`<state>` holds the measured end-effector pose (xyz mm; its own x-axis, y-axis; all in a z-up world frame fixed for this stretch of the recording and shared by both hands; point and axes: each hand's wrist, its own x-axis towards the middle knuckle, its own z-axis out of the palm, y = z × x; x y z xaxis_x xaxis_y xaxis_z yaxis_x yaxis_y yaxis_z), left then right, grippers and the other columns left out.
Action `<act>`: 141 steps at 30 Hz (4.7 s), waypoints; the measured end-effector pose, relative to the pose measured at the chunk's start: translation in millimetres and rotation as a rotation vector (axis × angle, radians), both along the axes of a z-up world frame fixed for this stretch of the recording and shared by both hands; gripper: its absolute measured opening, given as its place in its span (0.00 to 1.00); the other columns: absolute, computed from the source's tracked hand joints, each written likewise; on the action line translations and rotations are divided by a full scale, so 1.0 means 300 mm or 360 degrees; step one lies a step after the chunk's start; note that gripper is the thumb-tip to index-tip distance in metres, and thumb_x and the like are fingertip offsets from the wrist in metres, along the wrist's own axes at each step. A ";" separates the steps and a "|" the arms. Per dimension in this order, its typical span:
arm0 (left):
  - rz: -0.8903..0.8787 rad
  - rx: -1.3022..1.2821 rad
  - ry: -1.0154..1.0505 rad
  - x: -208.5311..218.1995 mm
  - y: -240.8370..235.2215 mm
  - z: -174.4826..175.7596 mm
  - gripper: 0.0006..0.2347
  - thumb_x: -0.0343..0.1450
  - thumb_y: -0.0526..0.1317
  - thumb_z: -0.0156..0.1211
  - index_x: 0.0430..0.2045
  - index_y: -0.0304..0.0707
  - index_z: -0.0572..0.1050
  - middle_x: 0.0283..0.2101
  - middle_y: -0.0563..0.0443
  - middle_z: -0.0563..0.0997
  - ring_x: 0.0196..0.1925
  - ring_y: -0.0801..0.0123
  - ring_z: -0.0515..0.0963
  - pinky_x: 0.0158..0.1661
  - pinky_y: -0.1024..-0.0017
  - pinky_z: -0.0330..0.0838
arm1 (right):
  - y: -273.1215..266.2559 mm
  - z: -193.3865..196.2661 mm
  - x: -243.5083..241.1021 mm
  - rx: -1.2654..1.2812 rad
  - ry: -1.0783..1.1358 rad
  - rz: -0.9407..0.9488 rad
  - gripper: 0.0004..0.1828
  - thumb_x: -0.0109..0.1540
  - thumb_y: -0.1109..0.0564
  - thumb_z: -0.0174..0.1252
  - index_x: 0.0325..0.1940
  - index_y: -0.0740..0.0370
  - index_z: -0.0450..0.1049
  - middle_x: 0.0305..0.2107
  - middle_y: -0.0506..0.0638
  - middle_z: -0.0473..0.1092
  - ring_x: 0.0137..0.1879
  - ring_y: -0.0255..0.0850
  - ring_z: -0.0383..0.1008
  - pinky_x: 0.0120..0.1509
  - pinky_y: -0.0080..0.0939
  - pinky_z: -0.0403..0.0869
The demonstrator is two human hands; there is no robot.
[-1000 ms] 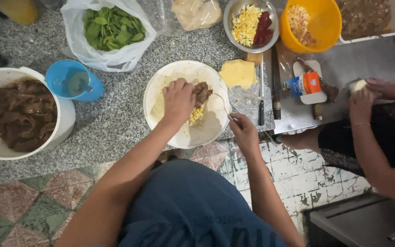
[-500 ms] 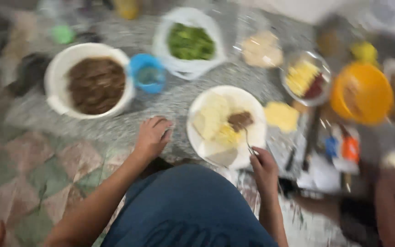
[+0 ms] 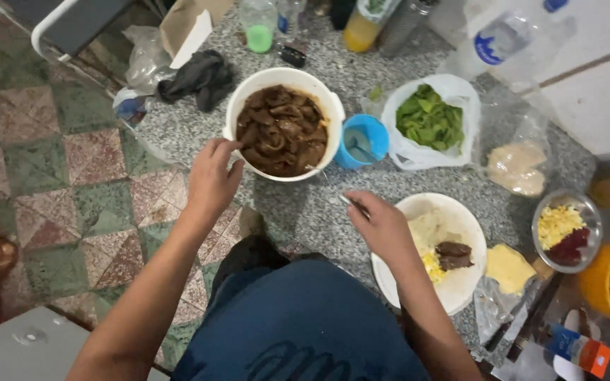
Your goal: The person scoops cooked meat from a white bucket onto a tortilla on a plate using a fork, then adds cheese slices and folds the tortilla. Another person is visible in the background preparing similar items.
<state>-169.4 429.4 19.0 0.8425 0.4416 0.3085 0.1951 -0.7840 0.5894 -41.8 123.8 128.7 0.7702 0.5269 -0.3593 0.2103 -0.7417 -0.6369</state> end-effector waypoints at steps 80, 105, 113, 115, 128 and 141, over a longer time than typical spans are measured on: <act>-0.1611 0.0310 0.0836 0.592 -1.334 -0.209 0.11 0.77 0.48 0.54 0.50 0.54 0.78 0.46 0.54 0.81 0.54 0.60 0.77 0.54 0.58 0.65 | -0.897 -0.383 -0.431 0.0439 -0.0008 -0.1686 0.19 0.69 0.56 0.57 0.65 0.54 0.74 0.50 0.64 0.77 0.60 0.57 0.76 0.60 0.56 0.76; -0.1801 0.0642 -0.0031 0.489 -1.270 -0.303 0.07 0.73 0.42 0.53 0.41 0.61 0.77 0.45 0.65 0.72 0.53 0.71 0.68 0.51 0.60 0.57 | -0.909 -0.280 -0.363 0.0112 -0.0044 -0.1494 0.19 0.68 0.52 0.57 0.64 0.49 0.75 0.48 0.63 0.78 0.56 0.64 0.76 0.58 0.64 0.76; -0.1848 0.0658 0.0180 0.499 -1.230 -0.185 0.19 0.74 0.38 0.50 0.62 0.58 0.68 0.63 0.64 0.68 0.60 0.70 0.66 0.52 0.61 0.58 | -0.969 -0.328 -0.423 0.0336 -0.0047 -0.1699 0.19 0.68 0.55 0.56 0.64 0.55 0.74 0.48 0.65 0.77 0.59 0.57 0.76 0.62 0.58 0.74; -0.1899 0.0671 0.0091 0.475 -1.231 -0.150 0.21 0.75 0.38 0.49 0.65 0.55 0.66 0.68 0.63 0.65 0.61 0.68 0.66 0.52 0.62 0.59 | -0.987 -0.359 -0.460 0.0497 -0.0106 -0.1757 0.19 0.69 0.59 0.56 0.65 0.61 0.74 0.48 0.68 0.76 0.60 0.56 0.75 0.63 0.57 0.72; -0.1562 0.0447 0.0111 0.330 -0.779 -0.195 0.17 0.72 0.44 0.57 0.57 0.50 0.73 0.56 0.53 0.76 0.53 0.58 0.74 0.48 0.57 0.64 | -0.726 -0.242 -0.374 0.0725 0.0143 -0.1660 0.15 0.66 0.59 0.54 0.57 0.56 0.74 0.32 0.47 0.72 0.34 0.33 0.65 0.34 0.31 0.63; -0.0355 0.0821 0.0320 0.301 0.229 -0.143 0.07 0.71 0.45 0.60 0.40 0.54 0.80 0.40 0.58 0.80 0.42 0.60 0.80 0.41 0.59 0.68 | -0.267 -0.348 -0.226 0.0762 0.0478 -0.0945 0.20 0.70 0.51 0.52 0.64 0.60 0.71 0.35 0.60 0.78 0.30 0.39 0.71 0.35 0.38 0.71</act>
